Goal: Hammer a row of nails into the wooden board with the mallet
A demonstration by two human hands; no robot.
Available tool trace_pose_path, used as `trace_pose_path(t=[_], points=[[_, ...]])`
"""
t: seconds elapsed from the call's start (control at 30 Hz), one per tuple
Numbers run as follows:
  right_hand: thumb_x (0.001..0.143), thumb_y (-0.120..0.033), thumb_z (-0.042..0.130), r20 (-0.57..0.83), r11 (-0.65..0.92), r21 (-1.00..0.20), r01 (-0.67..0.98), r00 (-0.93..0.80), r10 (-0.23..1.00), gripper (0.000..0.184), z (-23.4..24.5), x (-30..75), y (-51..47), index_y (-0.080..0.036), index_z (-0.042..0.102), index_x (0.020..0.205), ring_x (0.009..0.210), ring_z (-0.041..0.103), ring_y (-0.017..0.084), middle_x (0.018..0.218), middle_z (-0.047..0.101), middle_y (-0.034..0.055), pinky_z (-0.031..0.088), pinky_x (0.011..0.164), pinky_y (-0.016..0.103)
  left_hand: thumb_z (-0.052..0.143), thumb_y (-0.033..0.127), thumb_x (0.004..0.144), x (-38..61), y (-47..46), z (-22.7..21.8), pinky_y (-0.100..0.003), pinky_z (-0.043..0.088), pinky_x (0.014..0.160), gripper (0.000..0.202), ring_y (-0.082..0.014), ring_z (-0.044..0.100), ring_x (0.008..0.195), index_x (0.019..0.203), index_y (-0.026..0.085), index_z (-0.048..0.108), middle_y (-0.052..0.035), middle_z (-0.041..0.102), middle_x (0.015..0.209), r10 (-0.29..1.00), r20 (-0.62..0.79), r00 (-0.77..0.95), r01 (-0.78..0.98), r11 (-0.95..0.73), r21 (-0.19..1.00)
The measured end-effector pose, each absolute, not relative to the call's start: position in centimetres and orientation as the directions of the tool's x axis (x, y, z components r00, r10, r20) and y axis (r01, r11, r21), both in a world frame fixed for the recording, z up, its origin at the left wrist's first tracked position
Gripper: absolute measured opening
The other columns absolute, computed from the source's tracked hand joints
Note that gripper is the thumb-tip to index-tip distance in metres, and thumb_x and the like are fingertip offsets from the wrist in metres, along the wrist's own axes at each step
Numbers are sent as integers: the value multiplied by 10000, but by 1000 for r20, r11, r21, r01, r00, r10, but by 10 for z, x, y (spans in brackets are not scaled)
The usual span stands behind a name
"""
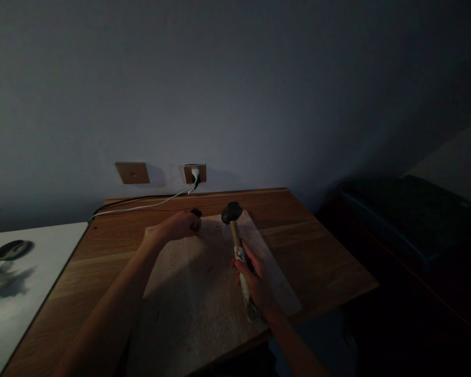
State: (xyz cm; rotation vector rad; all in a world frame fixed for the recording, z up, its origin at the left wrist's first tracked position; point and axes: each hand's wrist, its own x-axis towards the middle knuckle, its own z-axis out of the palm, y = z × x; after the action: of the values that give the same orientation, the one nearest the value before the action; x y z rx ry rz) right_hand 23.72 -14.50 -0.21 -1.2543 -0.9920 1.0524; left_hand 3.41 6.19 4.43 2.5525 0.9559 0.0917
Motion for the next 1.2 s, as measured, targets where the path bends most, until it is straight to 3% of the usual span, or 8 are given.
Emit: trace_pose_path(t=[0.3,0.77,0.97,1.2], points=[[866,-421,658,-2,14,-998,-64,248,969,658,3,236,-145,-205,539,1475,490,479,93,785,622,-4,402,433,219,611,80,701,38,60,41,-254,423,618,177,-174,650,691,756,208,720,-20,693,751,669,-43,742,650,-703,290],[887,-413,645,1,16,-998,-60,235,972,630,1,237,-146,-211,532,1474,495,489,91,801,616,-6,403,442,216,574,48,686,38,60,43,-257,417,639,258,-177,669,710,779,223,741,3,707,735,651,-100,752,637,-680,364],[890,-399,638,-4,16,-996,-82,235,972,612,2,237,-146,-195,544,1460,481,476,78,806,608,-9,390,429,208,587,76,678,42,63,34,-274,459,691,233,-196,662,734,765,218,749,-23,697,764,635,-53,771,608,-709,358],[891,-402,642,-15,8,-996,-94,240,971,644,-8,240,-142,-192,516,1486,486,492,83,797,619,-9,415,426,203,565,63,731,40,55,22,-268,476,702,228,-203,669,774,833,193,721,-45,712,845,682,49,730,592,-667,452]])
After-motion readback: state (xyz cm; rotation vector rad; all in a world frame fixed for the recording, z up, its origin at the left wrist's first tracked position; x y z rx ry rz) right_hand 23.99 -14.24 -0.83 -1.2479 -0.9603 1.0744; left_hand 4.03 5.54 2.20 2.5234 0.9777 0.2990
